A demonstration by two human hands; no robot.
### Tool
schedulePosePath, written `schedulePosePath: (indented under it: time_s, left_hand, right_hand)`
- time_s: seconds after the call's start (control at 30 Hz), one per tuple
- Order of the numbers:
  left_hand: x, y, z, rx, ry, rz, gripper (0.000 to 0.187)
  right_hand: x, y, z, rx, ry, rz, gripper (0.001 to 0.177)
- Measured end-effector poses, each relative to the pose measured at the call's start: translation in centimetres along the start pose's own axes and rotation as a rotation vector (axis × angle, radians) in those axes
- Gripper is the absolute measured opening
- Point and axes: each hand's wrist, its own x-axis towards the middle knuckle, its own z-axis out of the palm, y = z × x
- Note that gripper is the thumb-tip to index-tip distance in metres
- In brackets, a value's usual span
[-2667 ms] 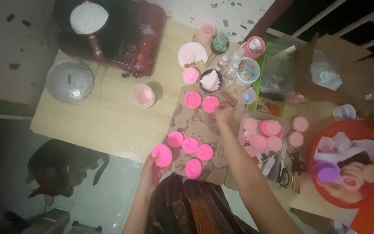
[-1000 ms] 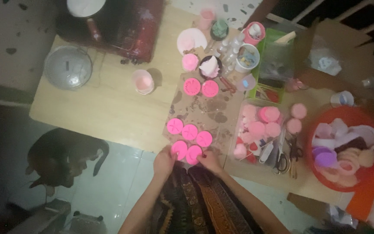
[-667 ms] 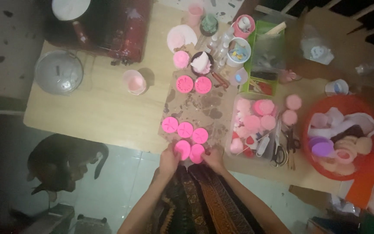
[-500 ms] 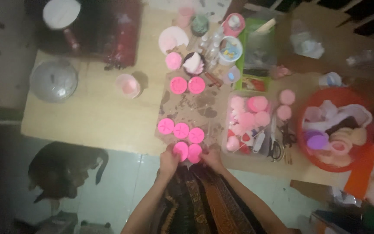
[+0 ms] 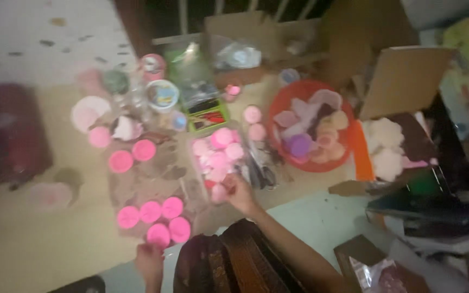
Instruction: Organizing and sorting silicone candle molds and plastic containers on a workspace table.
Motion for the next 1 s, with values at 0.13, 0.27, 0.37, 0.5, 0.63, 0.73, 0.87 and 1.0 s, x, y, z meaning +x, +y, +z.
schedulePosePath:
  time_s: [0.13, 0.27, 0.37, 0.5, 0.63, 0.73, 0.87, 1.0]
  left_hand:
    - [0.4, -0.1, 0.1, -0.198, 0.025, -0.060, 0.032]
    - [1.7, -0.4, 1.1, -0.156, 0.055, -0.077, 0.037]
    - [1.1, 1.1, 1.0, 0.110, 0.095, -0.016, 0.038]
    - [-1.3, 5.3, 1.4, 0.191, 0.385, -0.051, 0.039]
    - [-3.5, 12.8, 3.6, -0.039, 0.673, 0.320, 0.034]
    - [-3.7, 17.6, 6.5, -0.150, 0.601, 0.315, 0.033]
    - [-7.5, 27.4, 9.9, -0.196, 0.476, 0.397, 0.034]
    - [-12.6, 35.7, 13.9, -0.353, 0.001, 0.182, 0.032]
  right_hand:
    - [0.3, 6.5, -10.8, -0.106, 0.318, 0.018, 0.042]
    - [-0.7, 6.2, -22.7, -0.029, 0.421, 0.295, 0.044]
    - [-1.6, 7.6, -29.3, -0.067, 0.591, 0.253, 0.036]
    - [-0.7, 9.3, -32.1, 0.090, 0.484, 0.257, 0.033]
    - [2.2, 16.6, -31.1, -0.403, 0.095, 0.081, 0.018]
    - [5.3, 23.0, -30.1, -0.316, 0.073, 0.093, 0.022]
    - [9.4, 20.9, -29.3, 0.265, 0.088, 0.357, 0.045]
    - [10.1, 15.4, -32.5, 0.368, 0.044, 0.386, 0.039]
